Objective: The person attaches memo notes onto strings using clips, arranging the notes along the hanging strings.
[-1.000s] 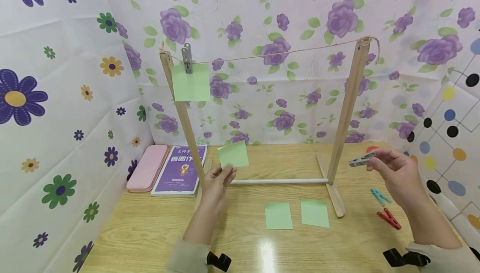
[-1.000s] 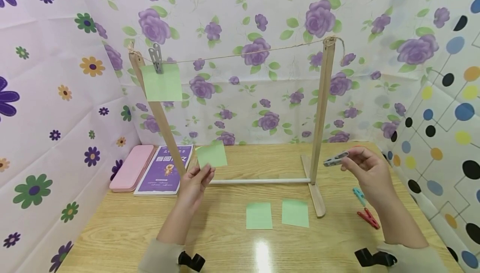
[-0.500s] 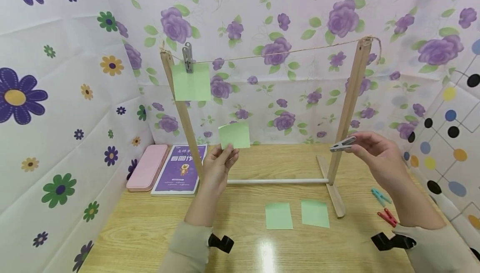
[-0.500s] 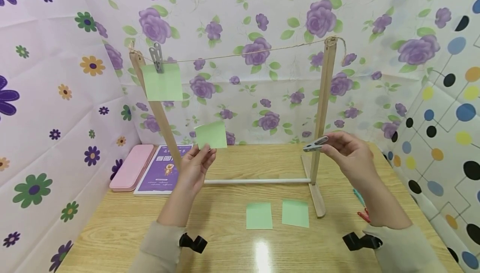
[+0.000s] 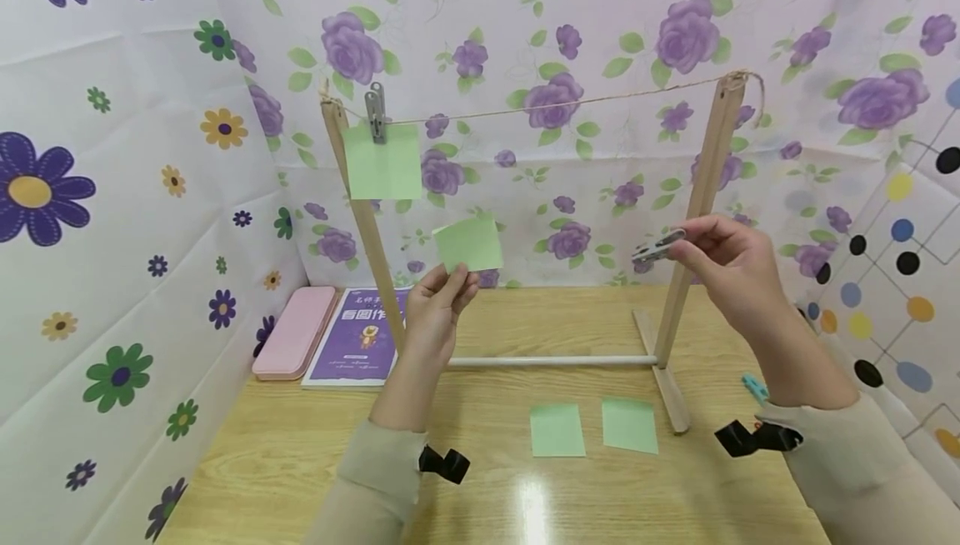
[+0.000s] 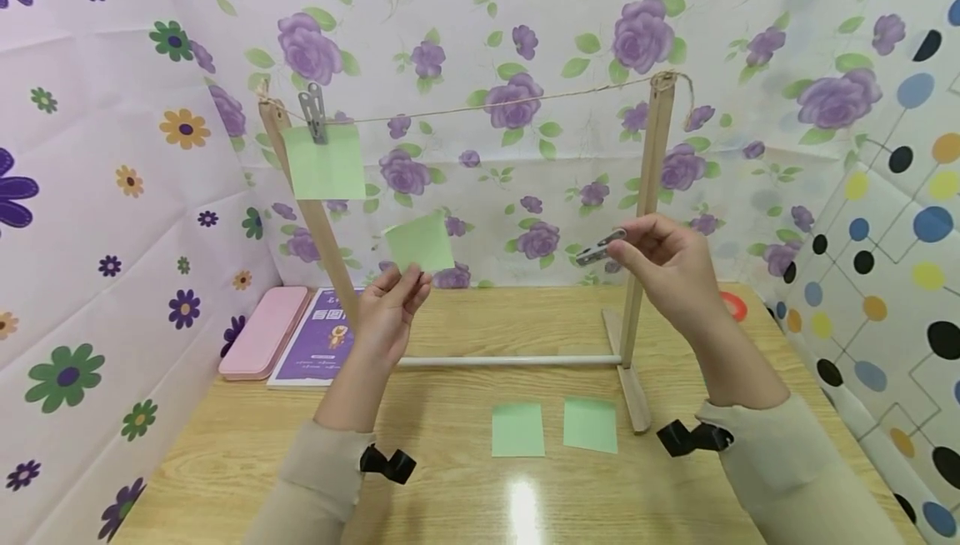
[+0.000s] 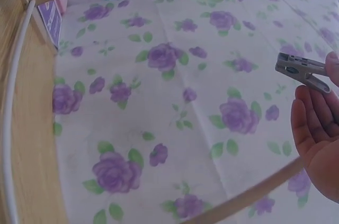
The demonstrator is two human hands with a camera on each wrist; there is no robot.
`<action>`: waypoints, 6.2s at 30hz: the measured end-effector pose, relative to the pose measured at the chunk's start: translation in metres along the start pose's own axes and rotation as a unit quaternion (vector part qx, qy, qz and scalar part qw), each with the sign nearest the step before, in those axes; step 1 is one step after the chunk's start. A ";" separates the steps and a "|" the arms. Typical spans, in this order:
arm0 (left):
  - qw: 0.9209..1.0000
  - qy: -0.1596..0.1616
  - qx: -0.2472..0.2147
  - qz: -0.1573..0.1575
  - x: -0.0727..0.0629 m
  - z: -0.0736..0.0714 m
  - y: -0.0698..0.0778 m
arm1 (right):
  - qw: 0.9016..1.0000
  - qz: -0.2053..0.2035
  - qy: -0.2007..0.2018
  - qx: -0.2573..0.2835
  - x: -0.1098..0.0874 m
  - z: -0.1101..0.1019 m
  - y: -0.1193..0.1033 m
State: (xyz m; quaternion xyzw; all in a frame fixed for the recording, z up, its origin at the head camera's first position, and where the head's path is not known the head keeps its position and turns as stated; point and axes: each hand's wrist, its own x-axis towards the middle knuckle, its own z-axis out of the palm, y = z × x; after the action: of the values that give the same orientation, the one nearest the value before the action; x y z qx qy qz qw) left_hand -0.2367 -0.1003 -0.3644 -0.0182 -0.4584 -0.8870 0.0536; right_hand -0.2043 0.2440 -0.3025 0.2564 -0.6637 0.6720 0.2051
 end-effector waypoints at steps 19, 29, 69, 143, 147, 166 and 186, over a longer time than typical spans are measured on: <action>0.999 0.023 -0.015 0.019 0.010 0.030 0.017 | 0.987 -0.132 -0.070 -0.067 0.058 0.064 -0.053; 0.998 0.022 -0.045 0.028 0.013 0.038 0.023 | 0.972 -0.187 -0.092 -0.107 0.088 0.091 -0.075; 0.985 0.045 -0.135 0.100 0.020 0.062 0.042 | 0.931 -0.094 -0.127 -0.328 0.178 0.157 -0.120; 0.979 0.031 -0.154 0.130 0.020 0.064 0.054 | 0.906 -0.058 -0.184 -0.377 0.182 0.167 -0.107; 0.979 0.026 -0.158 0.126 0.021 0.063 0.052 | 0.918 -0.122 -0.123 -0.356 0.175 0.164 -0.106; 0.986 0.026 -0.128 0.102 0.022 0.054 0.046 | 0.911 -0.350 -0.073 -0.207 0.130 0.141 -0.067; 0.997 0.026 -0.045 0.057 0.015 0.016 0.030 | 0.935 -0.284 -0.047 -0.209 0.041 0.099 0.030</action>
State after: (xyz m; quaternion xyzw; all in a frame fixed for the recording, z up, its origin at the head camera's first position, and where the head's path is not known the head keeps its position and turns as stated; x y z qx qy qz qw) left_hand -0.2486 -0.1063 -0.3294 -0.0238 -0.4147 -0.9024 0.1149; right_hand -0.2477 0.1417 -0.3016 0.4169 -0.6979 0.4188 0.4046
